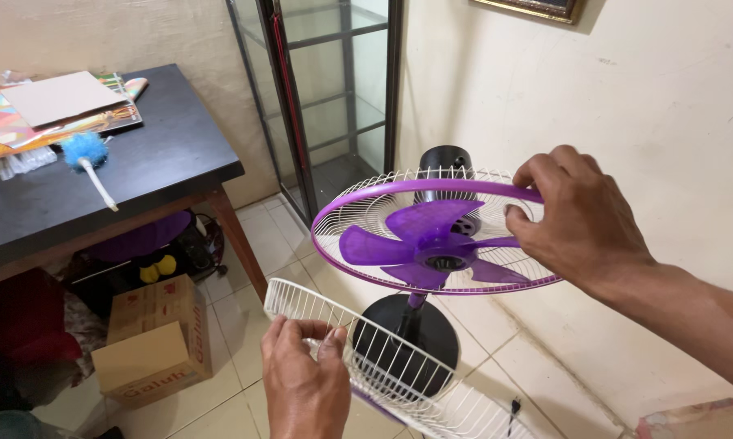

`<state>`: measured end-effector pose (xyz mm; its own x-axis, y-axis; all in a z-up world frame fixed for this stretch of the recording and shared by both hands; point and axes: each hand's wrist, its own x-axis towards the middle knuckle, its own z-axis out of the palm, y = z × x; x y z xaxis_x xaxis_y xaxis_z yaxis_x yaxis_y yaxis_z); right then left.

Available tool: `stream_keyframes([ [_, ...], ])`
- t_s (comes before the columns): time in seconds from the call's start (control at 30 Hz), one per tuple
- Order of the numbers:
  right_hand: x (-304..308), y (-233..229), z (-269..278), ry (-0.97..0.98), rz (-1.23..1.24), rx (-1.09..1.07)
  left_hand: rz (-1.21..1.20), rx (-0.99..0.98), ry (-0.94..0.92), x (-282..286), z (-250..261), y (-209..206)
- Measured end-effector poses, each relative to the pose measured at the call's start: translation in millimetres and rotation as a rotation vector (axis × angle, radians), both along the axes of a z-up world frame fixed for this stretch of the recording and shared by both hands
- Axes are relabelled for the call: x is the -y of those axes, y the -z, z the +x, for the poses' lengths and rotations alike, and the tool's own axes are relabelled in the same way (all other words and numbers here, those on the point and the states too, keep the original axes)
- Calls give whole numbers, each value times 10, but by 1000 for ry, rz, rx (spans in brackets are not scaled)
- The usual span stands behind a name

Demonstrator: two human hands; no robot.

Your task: The person assembles a standing electric fan by hand. They attach the front grille, mount the purple fan blade onto the motor shaft, secure it with a nut, and then fit the rear grille, completing the assembly.

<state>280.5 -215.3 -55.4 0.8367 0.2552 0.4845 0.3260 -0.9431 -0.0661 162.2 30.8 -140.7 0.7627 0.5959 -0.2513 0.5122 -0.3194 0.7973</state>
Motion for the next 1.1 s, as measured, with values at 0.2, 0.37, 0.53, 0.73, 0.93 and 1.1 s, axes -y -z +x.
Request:
stream_keyframes([
  [0.2, 90, 249, -347, -333, 147, 125, 30, 4, -35, -33, -83, 80],
  [0.37, -196, 636, -913, -344, 292, -1039, -96, 130, -95, 56, -207, 9],
  [0.53, -458, 956, -1266, -453, 373, -1078, -402, 145, -300, 73, -564, -62],
  [0.73, -614, 1281, -1330, -501, -63, -920, -722, -37, -587, -114, -713, 100],
  [0.93, -871, 2010, -1155, -518, -363, -939, -820, -178, -713, -397, -745, 1413],
  [1.1, -977, 3209, -1081, -494, -342, -863, -913, -116, -830, -720, -675, 3142],
])
